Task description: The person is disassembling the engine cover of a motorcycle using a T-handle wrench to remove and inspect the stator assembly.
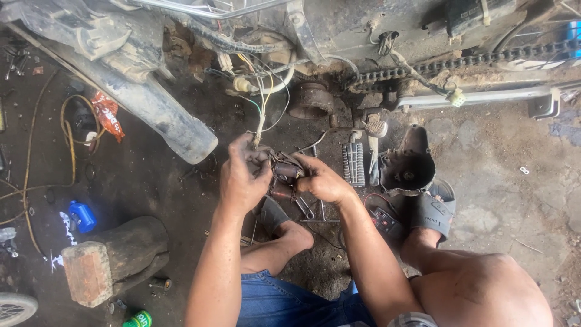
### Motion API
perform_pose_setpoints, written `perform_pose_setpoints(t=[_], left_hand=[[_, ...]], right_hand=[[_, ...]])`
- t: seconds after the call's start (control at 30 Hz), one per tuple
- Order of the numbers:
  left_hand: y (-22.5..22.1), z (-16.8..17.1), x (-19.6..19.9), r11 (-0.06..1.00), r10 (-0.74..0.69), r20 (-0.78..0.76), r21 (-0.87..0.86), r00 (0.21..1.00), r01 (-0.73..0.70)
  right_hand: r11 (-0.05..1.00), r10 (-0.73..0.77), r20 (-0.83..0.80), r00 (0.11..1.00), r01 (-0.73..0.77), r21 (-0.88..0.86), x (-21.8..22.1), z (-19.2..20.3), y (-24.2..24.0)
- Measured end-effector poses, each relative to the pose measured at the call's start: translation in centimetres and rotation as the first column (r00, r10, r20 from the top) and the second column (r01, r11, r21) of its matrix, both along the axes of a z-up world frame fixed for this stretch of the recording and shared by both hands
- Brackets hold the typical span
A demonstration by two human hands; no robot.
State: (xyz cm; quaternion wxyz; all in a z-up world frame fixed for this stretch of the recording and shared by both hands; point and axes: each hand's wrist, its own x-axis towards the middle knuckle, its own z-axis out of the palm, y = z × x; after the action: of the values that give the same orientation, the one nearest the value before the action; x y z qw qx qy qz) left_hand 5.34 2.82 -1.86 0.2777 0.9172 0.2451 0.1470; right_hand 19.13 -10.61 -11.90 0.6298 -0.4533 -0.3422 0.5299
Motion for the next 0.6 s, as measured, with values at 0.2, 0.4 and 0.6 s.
perform_pose_setpoints(t=[0.2,0.4,0.6], left_hand=[[-0.9,2.3,1.1,0.932,0.156,-0.083,-0.317,0.984,-0.174],[0.8,0.8,0.6,0.906,0.077,-0.124,-0.405,0.989,-0.121],[1.4,1.8,0.6,0.875,-0.013,-0.032,-0.485,0.999,-0.004]], right_hand=[[0.997,-0.072,-0.022,0.997,0.072,0.002,1.7,6.6,-0.3],[0.998,-0.066,-0.215,0.974,0.063,-0.022,1.6,5.6,-0.9],[0.987,-0.157,-0.570,0.807,0.102,-0.127,1.0,7.1,-1.7]])
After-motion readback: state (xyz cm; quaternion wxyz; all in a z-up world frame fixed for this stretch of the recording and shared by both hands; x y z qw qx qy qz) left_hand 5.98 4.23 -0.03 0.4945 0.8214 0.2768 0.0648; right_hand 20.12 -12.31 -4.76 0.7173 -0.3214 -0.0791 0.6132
